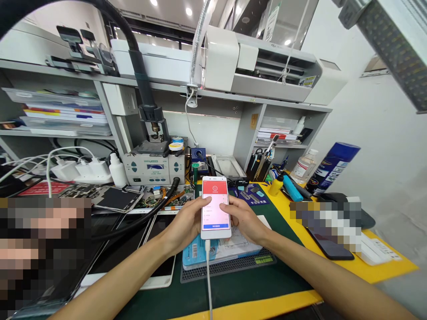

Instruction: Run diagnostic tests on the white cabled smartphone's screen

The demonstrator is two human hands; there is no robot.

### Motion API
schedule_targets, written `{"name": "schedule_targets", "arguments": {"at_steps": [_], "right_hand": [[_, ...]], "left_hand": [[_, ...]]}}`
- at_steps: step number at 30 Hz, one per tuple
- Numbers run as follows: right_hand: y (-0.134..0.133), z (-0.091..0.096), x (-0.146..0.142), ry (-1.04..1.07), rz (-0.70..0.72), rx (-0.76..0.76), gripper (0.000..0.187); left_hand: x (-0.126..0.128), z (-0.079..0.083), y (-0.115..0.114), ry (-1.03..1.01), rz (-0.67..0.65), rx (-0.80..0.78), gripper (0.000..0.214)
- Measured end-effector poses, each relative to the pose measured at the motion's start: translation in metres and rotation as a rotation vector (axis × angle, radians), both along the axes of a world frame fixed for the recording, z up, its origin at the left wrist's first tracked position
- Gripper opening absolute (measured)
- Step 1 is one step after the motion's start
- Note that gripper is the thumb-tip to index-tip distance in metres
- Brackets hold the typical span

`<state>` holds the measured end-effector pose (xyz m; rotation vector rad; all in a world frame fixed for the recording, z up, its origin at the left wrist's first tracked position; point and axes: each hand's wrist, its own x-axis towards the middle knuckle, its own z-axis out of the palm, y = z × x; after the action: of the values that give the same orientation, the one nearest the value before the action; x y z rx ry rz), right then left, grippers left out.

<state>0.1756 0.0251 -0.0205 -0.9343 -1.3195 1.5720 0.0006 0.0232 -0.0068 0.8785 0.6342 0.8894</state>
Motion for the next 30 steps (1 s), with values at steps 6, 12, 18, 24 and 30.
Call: {"name": "schedule_targets", "arguments": {"at_steps": [6,12,18,24,30], "right_hand": [[0.002,-0.0033,0.0008,0.013,0.006,0.008,0.037],[0.0028,-0.005,0.0013,0.024,0.013,0.036,0.033],[0.0028,-0.0051,0.0015,0.011,0.017,0.036,0.032],[0.0026,-0.0041,0.0011,0.009,0.017,0.036,0.031],[0.0024,-0.0037,0.0014,0.008,0.016,0.031,0.031]], "left_hand": [[0.0001,0.0004,-0.0003,0.0,-0.001,-0.002,0.037],[0.0003,-0.0018,0.0006,-0.009,0.0,-0.005,0.037],[0.0004,-0.0022,0.0009,-0.012,0.006,-0.004,0.037],[0.0014,-0.0009,0.0005,-0.007,0.021,-0.011,0.036],[0.0007,-0.0013,0.0003,-0.008,0.01,-0.005,0.038]]}}
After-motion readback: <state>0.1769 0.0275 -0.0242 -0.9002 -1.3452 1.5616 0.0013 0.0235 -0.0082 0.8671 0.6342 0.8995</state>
